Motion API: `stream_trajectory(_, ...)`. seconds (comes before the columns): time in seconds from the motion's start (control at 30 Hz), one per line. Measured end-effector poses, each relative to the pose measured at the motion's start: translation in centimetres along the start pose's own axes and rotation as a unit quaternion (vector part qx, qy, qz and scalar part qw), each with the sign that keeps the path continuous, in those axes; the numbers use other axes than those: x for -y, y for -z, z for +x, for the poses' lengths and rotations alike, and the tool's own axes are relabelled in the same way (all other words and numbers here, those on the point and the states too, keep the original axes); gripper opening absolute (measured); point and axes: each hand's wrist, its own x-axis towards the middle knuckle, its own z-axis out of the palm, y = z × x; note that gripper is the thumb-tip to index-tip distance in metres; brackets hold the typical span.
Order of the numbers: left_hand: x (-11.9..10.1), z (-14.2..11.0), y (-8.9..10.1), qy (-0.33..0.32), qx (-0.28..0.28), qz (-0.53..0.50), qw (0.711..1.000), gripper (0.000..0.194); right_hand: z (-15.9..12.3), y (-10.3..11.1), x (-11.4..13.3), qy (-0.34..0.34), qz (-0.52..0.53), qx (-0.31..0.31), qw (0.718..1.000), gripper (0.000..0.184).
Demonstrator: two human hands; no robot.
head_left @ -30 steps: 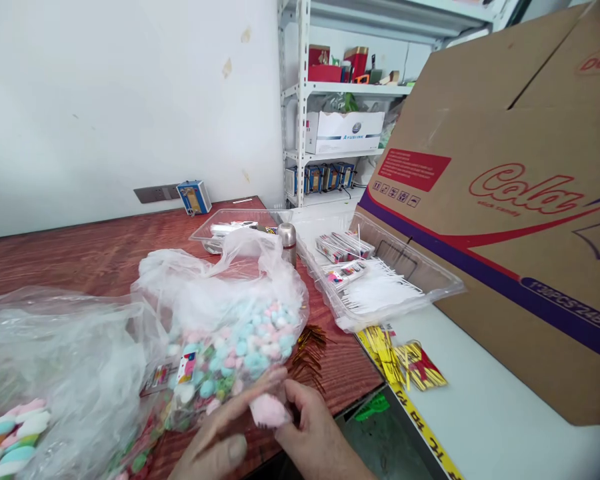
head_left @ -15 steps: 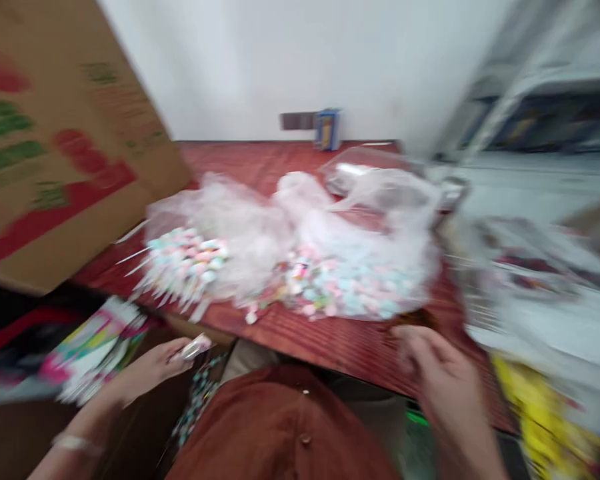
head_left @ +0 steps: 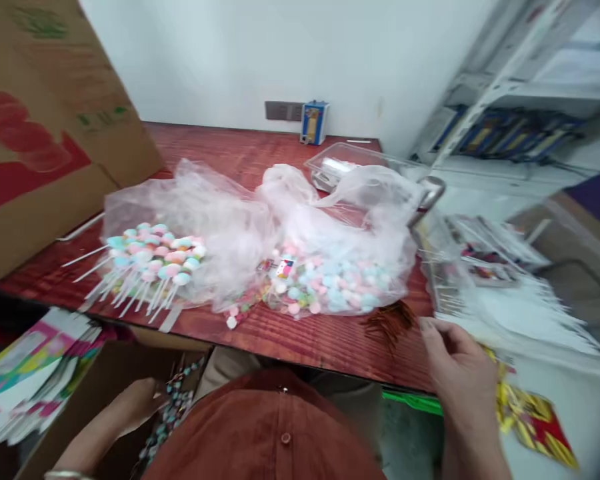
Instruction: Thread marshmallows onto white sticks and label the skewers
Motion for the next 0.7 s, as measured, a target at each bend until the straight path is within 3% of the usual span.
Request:
stream_trajectory(0.1, -5.5, 0.8, 3.1, -0.117, 0.104, -0.058, 0.986, 0.041, -0.2, 0.2, -0.5, 0.056, -0.097, 0.005, 0.994, 0.037)
stream_trajectory(0.2, -12.4, -0.7, 6.1, -0.225, 0.182, -0.145, 0.946, 0.032, -1.3, -1.2, 0.9, 0.096, -0.082, 0.043, 0.991, 0.034)
stream_trajectory(0.3, -18.3, -1.7, 7.3, -0.311, 0.19, -0.186, 0.912, 0.024, -2.4, -4.2, 4.2, 0.141, -0.008, 0.086, 0.986, 0.027)
stream_trajectory(0.37, -20.9, -1.4, 7.1, -0.361, 0.19, -0.2, 0.891, 0.023, -2.5, -6.8, 6.8, 0.158, 0.043, 0.127, 0.978, 0.025)
stream_trajectory(0.47, -23.0, -0.2, 5.7, -0.417, 0.194, -0.218, 0.861, 0.024, -1.7, -11.3, 10.5, 0.167, 0.063, 0.186, 0.966, 0.026)
stream_trajectory(0.57, -23.6, 0.7, 4.3, -0.436, 0.212, -0.237, 0.842, 0.029, -0.6, -15.6, 13.1, 0.175, -0.014, 0.219, 0.96, 0.032)
stream_trajectory(0.7, -23.0, 1.0, 3.4, -0.425, 0.205, -0.269, 0.84, 0.027, -0.1, -18.7, 14.3, 0.182, -0.07, 0.242, 0.951, 0.012)
